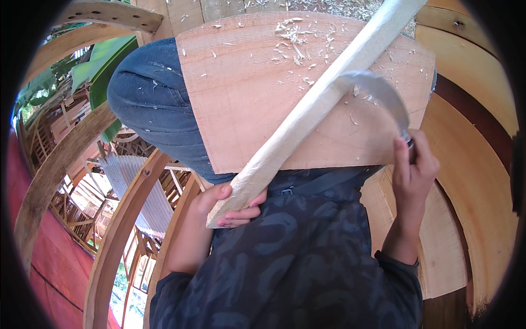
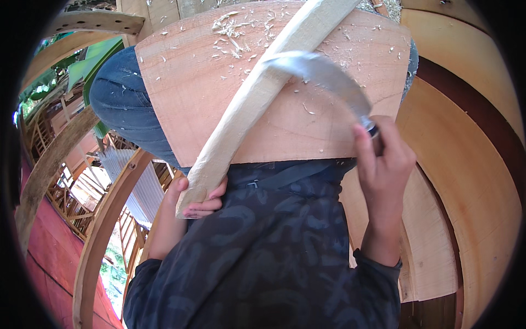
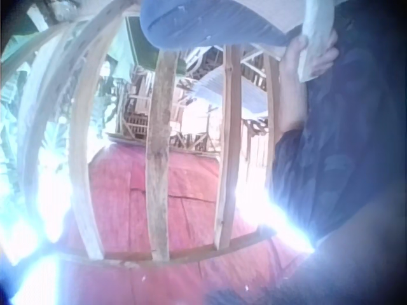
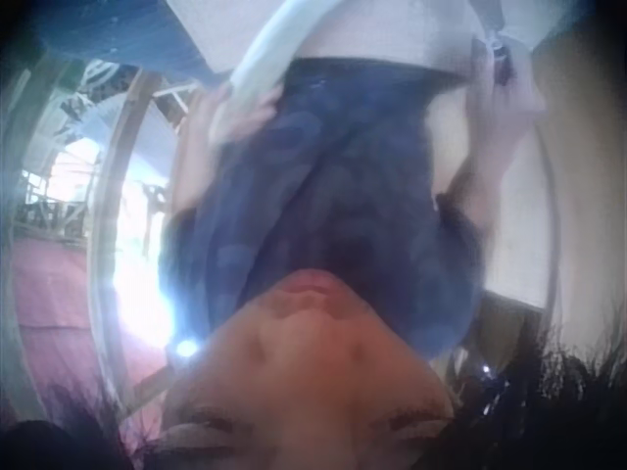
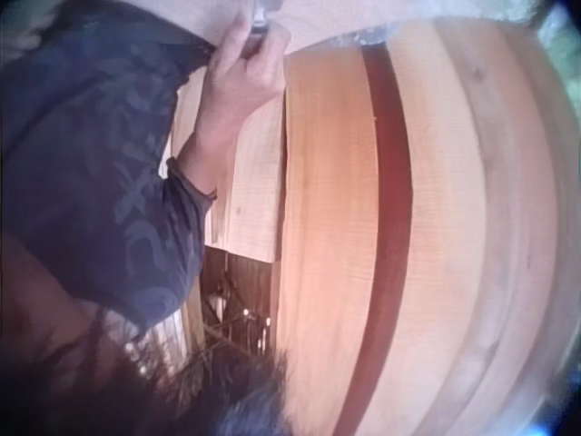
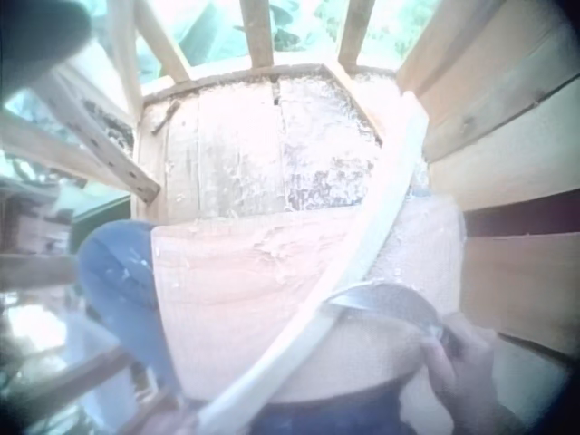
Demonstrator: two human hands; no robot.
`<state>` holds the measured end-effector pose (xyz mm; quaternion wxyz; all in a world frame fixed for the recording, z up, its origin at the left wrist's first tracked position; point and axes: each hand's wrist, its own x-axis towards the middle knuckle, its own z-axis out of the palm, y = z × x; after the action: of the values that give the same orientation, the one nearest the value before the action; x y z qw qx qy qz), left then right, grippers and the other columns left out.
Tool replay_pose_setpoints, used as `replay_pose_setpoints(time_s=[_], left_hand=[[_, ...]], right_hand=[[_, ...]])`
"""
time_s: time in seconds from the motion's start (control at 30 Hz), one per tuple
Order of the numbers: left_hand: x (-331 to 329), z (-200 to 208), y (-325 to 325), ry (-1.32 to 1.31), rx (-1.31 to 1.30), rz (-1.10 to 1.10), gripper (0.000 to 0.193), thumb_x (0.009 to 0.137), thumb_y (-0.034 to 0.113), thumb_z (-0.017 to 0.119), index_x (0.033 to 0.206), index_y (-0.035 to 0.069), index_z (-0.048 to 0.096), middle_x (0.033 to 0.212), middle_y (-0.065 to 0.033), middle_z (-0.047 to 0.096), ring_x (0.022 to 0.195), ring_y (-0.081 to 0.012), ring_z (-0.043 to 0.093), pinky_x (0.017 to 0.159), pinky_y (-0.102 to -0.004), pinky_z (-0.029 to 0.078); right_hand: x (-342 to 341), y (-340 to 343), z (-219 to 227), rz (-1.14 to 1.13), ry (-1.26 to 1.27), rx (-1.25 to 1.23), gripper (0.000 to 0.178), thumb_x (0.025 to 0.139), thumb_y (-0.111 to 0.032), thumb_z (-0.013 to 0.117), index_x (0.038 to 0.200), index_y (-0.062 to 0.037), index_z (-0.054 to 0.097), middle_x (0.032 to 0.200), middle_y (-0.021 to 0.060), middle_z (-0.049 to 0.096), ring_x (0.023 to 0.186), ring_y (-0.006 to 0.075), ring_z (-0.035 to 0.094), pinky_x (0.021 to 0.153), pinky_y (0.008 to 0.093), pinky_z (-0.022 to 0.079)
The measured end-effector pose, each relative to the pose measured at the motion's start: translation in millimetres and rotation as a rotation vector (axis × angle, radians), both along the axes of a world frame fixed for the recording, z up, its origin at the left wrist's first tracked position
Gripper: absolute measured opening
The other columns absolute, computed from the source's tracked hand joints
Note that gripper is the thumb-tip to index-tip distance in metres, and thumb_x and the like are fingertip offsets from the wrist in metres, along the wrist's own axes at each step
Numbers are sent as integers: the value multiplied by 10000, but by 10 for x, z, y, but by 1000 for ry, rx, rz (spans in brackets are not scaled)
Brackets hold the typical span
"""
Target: The person sits on a wooden floor and uses a curved knife to shave and shape a long, thin piece of light-colored wood. They hold the wood against their lap and repeatedly scrape the blade along its length to remove thin shavings.
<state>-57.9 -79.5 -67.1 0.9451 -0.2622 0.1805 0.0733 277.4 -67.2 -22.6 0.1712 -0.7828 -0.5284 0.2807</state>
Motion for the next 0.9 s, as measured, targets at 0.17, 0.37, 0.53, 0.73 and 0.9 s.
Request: replay_pose_setpoints(time_s=[0.17, 0.37, 0.53, 0.73, 0.9], left_hand=[[42, 22, 20, -18, -69, 19, 570, 792, 400, 706, 932, -27, 356, 591, -47, 455, 430, -58, 458, 375, -149, 408], [26, -12, 14, -56, -105, 25, 562, 795, 403, 699, 926, -23, 358, 593, -48, 458, 433, -63, 463, 372, -154, 405], [5, -32, -32, -70, -97, 48, 552, 794, 401, 699, 913, -20, 362, 591, -47, 460, 435, -59, 464, 374, -153, 416], [40, 6, 37, -12, -7, -20, 572, 796, 399, 707, 931, -42, 368, 588, -46, 458, 437, -57, 464, 368, -150, 420], [60, 54, 33, 40, 33, -44, 567, 789, 440, 701, 929, -22, 403, 566, -6, 438, 375, -46, 442, 311, -147, 364]], right_hand=[[-404, -69, -3, 277, 127, -36, 210, 802, -214, 724, 803, -53, 589, 579, 70, 519, 467, 224, 521, 455, 332, 402], [-308, -17, -129, 178, -15, -1, 236, 824, -237, 707, 792, -45, 574, 548, 80, 480, 461, 219, 502, 455, 329, 387], [214, 162, -224, -136, -118, 56, 205, 876, -205, 662, 829, -17, 594, 512, 61, 399, 429, 143, 393, 436, 294, 327], [-296, 66, 20, 179, 70, -13, 207, 831, -202, 706, 807, -34, 587, 538, 69, 462, 437, 178, 456, 440, 307, 367], [-294, 121, -85, 250, 41, -11, 237, 815, -234, 718, 780, -57, 563, 557, 79, 505, 461, 230, 514, 447, 332, 389]])
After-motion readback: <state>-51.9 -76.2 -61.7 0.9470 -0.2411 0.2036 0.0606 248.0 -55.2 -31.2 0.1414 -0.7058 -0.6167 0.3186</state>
